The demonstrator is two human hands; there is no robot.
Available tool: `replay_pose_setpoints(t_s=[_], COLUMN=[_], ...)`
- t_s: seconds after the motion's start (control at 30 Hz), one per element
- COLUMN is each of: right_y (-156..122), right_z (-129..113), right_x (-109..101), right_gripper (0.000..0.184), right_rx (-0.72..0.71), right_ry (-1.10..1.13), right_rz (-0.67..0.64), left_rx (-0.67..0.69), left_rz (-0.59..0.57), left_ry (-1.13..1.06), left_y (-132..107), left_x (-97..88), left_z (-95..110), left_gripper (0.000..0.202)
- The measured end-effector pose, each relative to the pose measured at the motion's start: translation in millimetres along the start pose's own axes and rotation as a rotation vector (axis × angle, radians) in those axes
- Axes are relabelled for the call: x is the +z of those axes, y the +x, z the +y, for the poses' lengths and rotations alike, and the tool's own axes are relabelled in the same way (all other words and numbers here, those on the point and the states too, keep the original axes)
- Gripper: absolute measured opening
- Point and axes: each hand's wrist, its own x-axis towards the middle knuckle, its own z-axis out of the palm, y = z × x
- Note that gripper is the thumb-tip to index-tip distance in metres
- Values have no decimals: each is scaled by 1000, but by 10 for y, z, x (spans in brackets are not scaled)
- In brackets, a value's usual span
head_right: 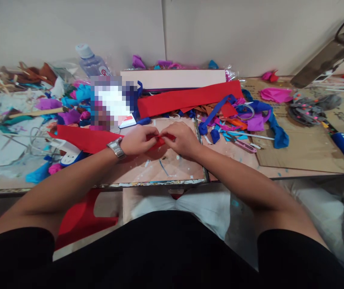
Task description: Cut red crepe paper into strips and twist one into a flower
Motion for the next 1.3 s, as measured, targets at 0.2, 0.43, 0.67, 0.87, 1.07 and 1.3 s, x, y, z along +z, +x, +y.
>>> replay_pose_setpoints(t_s=[0.2, 0.43, 0.67, 0.87, 1.07, 1.3], right_y=[-7, -2, 6, -4, -5, 8], right_z=[0, 25, 6, 10, 39, 20], right_x=[-1, 11, -7, -10, 10, 1], right_gripper=[14, 14, 13, 13, 12, 12], right_rx=[-4, -22, -4, -11, -24, 28], right_ry=[0, 20, 0, -11, -26, -58], right_rz=[22, 7, 7, 9, 34, 21], left_rx=[4, 10, -21, -15, 5, -8], left_rz=[-19, 1, 5, 30, 43, 85], left_ry=[-55, -83, -125, -142, -140, -138], left_y=[5, 3, 11, 4, 1, 2], left_x=[-5, -41, -20, -8, -14, 17], left_z=[-3, 41, 8, 13, 40, 24], left_gripper=[27, 36, 31, 31, 35, 35])
